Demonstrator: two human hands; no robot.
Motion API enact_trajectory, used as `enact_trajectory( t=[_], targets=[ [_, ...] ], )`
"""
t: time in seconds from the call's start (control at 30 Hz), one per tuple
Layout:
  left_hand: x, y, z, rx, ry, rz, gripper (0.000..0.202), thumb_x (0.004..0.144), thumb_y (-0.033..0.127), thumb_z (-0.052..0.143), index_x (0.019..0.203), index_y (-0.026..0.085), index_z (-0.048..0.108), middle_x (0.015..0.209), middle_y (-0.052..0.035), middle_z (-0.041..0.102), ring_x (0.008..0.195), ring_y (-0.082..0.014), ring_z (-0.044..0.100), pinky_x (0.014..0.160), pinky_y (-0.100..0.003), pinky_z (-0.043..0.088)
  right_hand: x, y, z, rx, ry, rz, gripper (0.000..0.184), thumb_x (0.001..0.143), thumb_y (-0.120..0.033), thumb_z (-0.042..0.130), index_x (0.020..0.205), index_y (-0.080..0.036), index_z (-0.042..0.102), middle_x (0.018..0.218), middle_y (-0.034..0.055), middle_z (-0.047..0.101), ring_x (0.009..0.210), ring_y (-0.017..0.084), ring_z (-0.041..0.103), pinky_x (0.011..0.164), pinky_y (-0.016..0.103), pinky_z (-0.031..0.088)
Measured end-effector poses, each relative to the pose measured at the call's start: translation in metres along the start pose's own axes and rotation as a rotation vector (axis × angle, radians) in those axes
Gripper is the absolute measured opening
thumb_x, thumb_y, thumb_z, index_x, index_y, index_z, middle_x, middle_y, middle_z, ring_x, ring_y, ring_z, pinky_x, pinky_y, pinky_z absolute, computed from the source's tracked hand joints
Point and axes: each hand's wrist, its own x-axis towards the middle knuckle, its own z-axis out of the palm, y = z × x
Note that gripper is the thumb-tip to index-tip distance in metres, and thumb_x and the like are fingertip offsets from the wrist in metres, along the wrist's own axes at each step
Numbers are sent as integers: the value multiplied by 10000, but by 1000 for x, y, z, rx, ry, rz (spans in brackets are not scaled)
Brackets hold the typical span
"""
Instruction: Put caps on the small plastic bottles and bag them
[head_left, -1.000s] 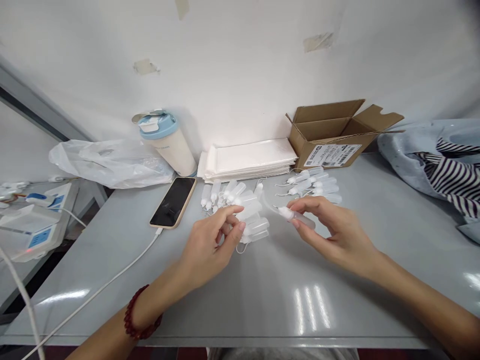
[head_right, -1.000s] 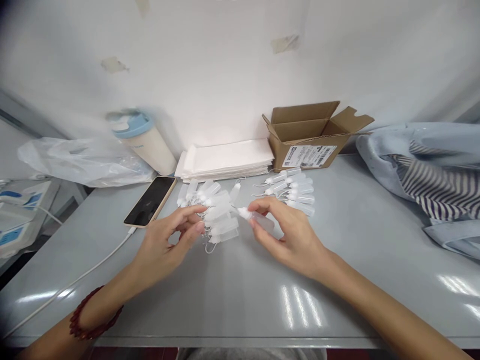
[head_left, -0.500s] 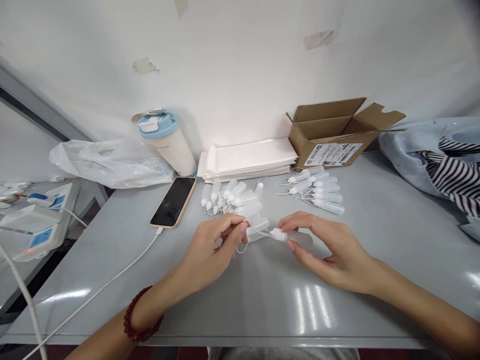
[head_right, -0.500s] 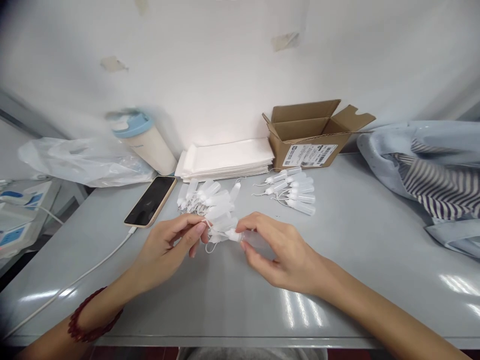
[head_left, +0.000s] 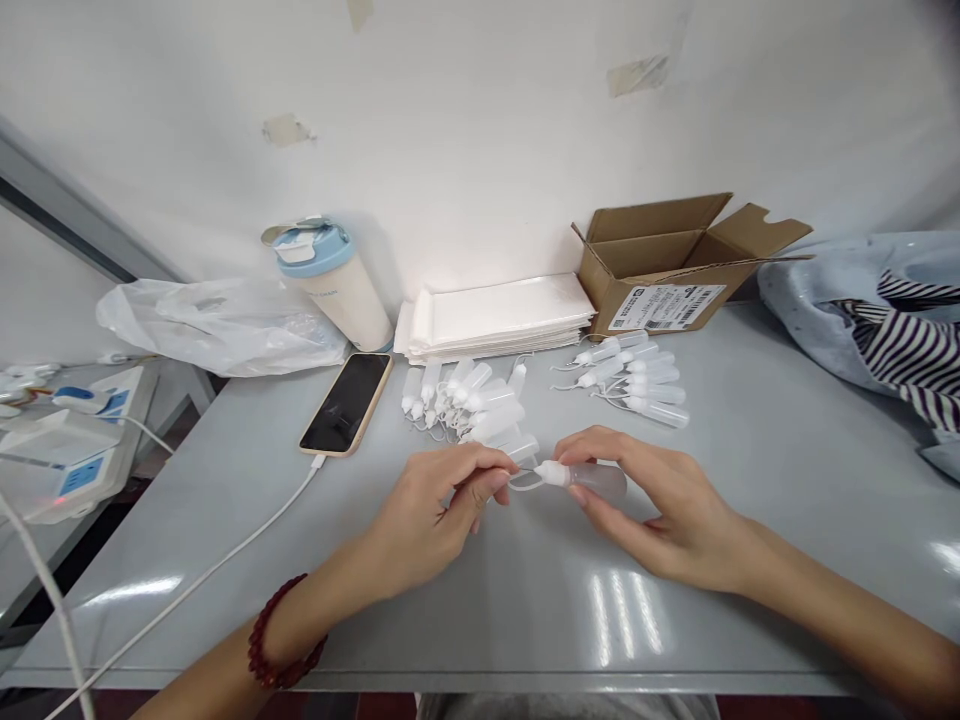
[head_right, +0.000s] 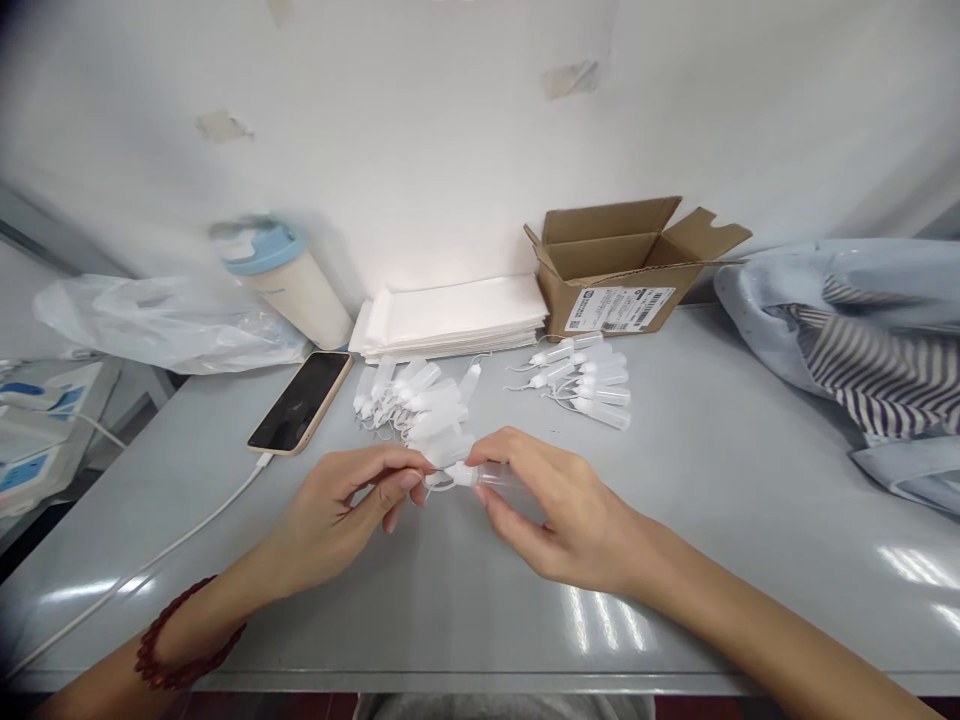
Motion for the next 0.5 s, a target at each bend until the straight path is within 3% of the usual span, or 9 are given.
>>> enact_trajectory(
  t=[0.5],
  targets=[
    [-2,-1,2,2,-23,102,192,934,152,417,981,184,600,742,16,631,513,-61,503,555,-190,442,-1,-3,0,39,-35,-45,246,855,-80,476,1070,-198,485,960,63,636,884,154,623,732,273,523]
  ],
)
